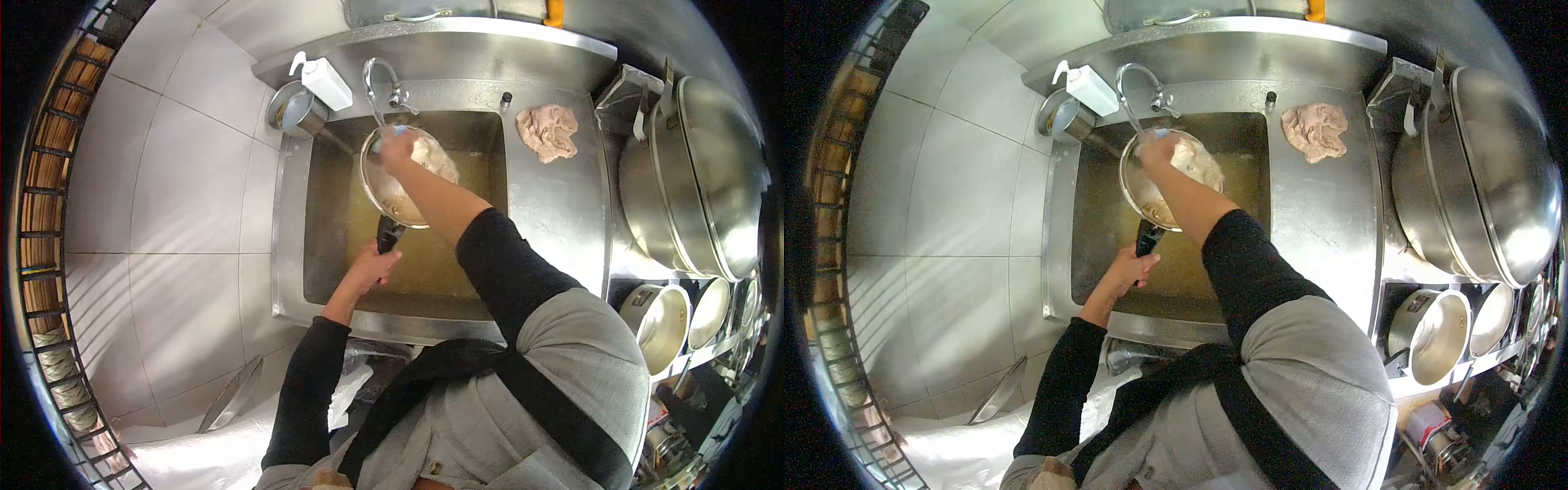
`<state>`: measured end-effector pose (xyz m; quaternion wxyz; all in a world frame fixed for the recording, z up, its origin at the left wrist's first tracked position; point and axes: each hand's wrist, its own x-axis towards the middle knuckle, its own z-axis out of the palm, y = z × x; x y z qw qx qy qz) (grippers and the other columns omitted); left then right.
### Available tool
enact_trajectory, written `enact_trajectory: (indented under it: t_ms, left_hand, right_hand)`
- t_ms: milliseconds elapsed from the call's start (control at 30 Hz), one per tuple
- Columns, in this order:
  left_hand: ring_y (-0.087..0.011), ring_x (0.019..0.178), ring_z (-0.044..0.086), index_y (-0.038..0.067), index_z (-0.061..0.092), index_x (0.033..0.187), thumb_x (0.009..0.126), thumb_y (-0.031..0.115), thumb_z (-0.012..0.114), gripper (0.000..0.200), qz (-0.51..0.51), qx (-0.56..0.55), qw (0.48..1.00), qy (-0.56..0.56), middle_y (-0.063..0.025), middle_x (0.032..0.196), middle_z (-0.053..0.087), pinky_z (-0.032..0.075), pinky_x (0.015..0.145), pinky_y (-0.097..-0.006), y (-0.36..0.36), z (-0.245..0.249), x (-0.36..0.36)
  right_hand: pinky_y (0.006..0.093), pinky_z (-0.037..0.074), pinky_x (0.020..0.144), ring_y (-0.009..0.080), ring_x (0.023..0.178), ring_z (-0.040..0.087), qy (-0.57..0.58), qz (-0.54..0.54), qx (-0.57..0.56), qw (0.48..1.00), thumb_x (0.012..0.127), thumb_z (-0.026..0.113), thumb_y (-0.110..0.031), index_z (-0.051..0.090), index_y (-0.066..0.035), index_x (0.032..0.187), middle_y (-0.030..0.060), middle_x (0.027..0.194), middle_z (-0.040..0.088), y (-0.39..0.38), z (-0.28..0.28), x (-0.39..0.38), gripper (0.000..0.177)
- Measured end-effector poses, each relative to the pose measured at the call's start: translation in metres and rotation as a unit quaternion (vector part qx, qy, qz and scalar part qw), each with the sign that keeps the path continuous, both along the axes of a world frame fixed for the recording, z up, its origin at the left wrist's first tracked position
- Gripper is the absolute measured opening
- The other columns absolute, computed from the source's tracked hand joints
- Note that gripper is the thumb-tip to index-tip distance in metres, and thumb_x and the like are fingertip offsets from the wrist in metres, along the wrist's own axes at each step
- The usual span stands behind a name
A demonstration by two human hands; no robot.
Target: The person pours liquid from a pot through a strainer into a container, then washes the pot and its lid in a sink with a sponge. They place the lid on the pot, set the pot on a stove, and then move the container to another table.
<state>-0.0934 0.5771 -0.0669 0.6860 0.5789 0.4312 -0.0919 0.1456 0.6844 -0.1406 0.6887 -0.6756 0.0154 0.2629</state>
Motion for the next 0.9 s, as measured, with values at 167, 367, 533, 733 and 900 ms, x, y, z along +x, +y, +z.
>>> enact_trajectory:
  t_ms: [167, 367, 533, 733, 900]
  left_hand:
    - [-0.0094, 0.049, 0.044, 0.006, 0.045, 0.107, 0.091, 0.017, 0.067, 0.030, 0.026, 0.029, 0.999, -0.003, 0.0015, 0.066, 0.047, 0.040, 0.041, -0.0289, 0.004, 0.009, -0.011]
    - [-0.0080, 0.048, 0.043, 0.008, 0.043, 0.100, 0.092, 0.015, 0.067, 0.026, 0.011, 0.055, 0.998, -0.013, 0.0021, 0.065, 0.047, 0.039, 0.041, -0.0285, 0.012, 0.021, -0.028]
    - [-0.0074, 0.047, 0.041, 0.009, 0.042, 0.097, 0.093, 0.014, 0.067, 0.026, 0.080, 0.040, 0.996, -0.006, 0.0032, 0.064, 0.044, 0.037, 0.039, -0.0284, 0.003, 0.044, -0.048]
    - [-0.0101, 0.046, 0.045, 0.007, 0.044, 0.100, 0.093, 0.015, 0.066, 0.025, 0.020, 0.088, 0.996, 0.008, 0.0002, 0.065, 0.048, 0.038, 0.038, -0.0291, 0.000, 0.026, -0.026]
    - [-0.0097, 0.046, 0.045, 0.005, 0.044, 0.101, 0.092, 0.012, 0.064, 0.023, 0.004, 0.152, 0.987, 0.044, -0.0004, 0.065, 0.049, 0.038, 0.039, -0.0286, 0.021, 0.023, -0.023]
  right_hand:
    - [0.0428, 0.050, 0.087, 0.0313, 0.095, 0.065, -0.177, 0.187, 0.006, 0.966, 0.086, 0.069, -0.021, 0.057, -0.001, 0.113, 0.0215, 0.102, 0.065, -0.007, 0.009, 0.013, 0.036]
    - [0.0478, 0.041, 0.104, 0.0321, 0.114, 0.060, -0.548, 0.402, 0.021, 0.734, 0.084, 0.061, -0.015, 0.067, -0.007, 0.110, 0.0217, 0.119, 0.064, -0.023, 0.007, 0.020, 0.027]
    - [0.0531, 0.043, 0.104, 0.0361, 0.119, 0.056, -0.689, 0.414, -0.236, 0.547, 0.092, 0.052, -0.021, 0.065, -0.013, 0.120, 0.0180, 0.125, 0.059, -0.032, -0.011, 0.061, 0.032]
    - [0.0440, 0.051, 0.090, 0.0351, 0.108, 0.062, -0.509, 0.341, -0.134, 0.779, 0.081, 0.065, -0.017, 0.056, -0.005, 0.126, 0.0181, 0.109, 0.065, -0.022, 0.024, 0.026, 0.047]
    - [0.0375, 0.048, 0.092, 0.0294, 0.104, 0.063, -0.250, 0.362, 0.035, 0.897, 0.078, 0.065, -0.010, 0.060, -0.006, 0.114, 0.0177, 0.110, 0.065, -0.046, 0.030, -0.056, 0.036]
